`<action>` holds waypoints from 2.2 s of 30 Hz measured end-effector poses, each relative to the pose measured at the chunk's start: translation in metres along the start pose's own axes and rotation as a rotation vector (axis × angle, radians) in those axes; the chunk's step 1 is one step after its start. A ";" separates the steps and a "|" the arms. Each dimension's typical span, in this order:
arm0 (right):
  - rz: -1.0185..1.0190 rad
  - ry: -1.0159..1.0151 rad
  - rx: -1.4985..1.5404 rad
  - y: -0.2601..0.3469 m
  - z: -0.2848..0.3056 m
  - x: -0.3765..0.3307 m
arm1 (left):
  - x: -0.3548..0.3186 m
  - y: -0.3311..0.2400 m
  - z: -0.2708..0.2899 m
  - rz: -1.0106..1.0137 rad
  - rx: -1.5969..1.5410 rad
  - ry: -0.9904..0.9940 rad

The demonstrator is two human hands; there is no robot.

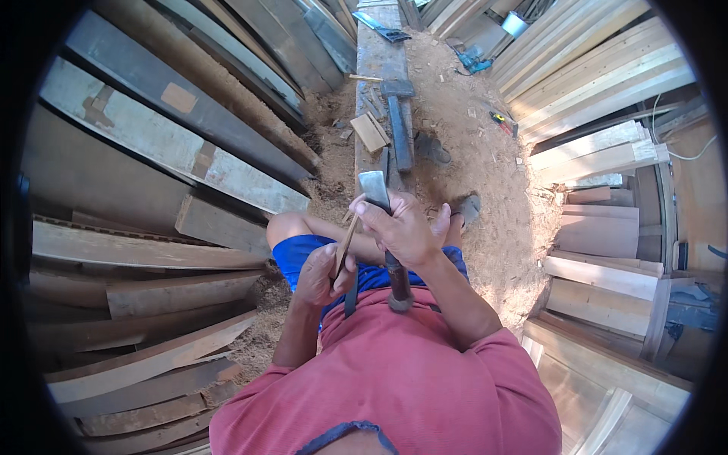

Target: The person shapes a small piece of wood using a hand axe and a chisel. The person holds the wood against a larger timber and strikes it with the axe, then uses a chisel and a mallet to carve specific details into the wood piece.

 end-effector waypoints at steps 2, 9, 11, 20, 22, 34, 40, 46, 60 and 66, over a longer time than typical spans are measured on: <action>0.077 -0.033 -0.015 -0.001 0.005 0.002 | 0.003 0.005 -0.013 0.051 -0.035 0.057; -0.008 0.029 0.112 -0.005 0.004 0.002 | 0.025 0.001 -0.014 -0.053 -0.041 0.038; -0.052 -0.048 0.465 -0.009 0.010 0.000 | 0.029 0.001 -0.007 -0.048 -0.067 -0.029; -0.230 0.235 0.451 -0.050 -0.058 -0.011 | 0.034 -0.019 0.026 -0.198 0.288 -0.168; -0.202 0.273 0.480 -0.049 -0.061 -0.014 | 0.026 -0.021 0.027 -0.219 0.394 -0.134; -0.256 0.205 0.435 -0.048 -0.055 -0.032 | 0.010 -0.014 0.045 -0.137 0.338 -0.208; -0.269 0.290 0.384 -0.042 -0.078 -0.027 | 0.027 -0.052 0.013 -0.489 0.812 -0.024; -0.291 0.248 0.367 -0.039 -0.066 -0.052 | -0.004 -0.062 -0.017 -0.496 1.129 0.091; 0.166 -0.151 -0.188 0.014 0.029 -0.003 | 0.041 -0.037 -0.016 -0.367 0.903 -0.018; 0.207 -0.277 -0.257 0.012 0.058 -0.006 | 0.044 -0.017 -0.026 -0.296 0.754 0.023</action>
Point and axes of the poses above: each hand's wrist, its own x-axis towards the middle knuckle, its own z-axis out of the back of the hand, y = z × x, the point moved 10 cm from there along x, towards the middle knuckle, and after that the axes turned 14 degrees about -z, right-handed, at the moved point
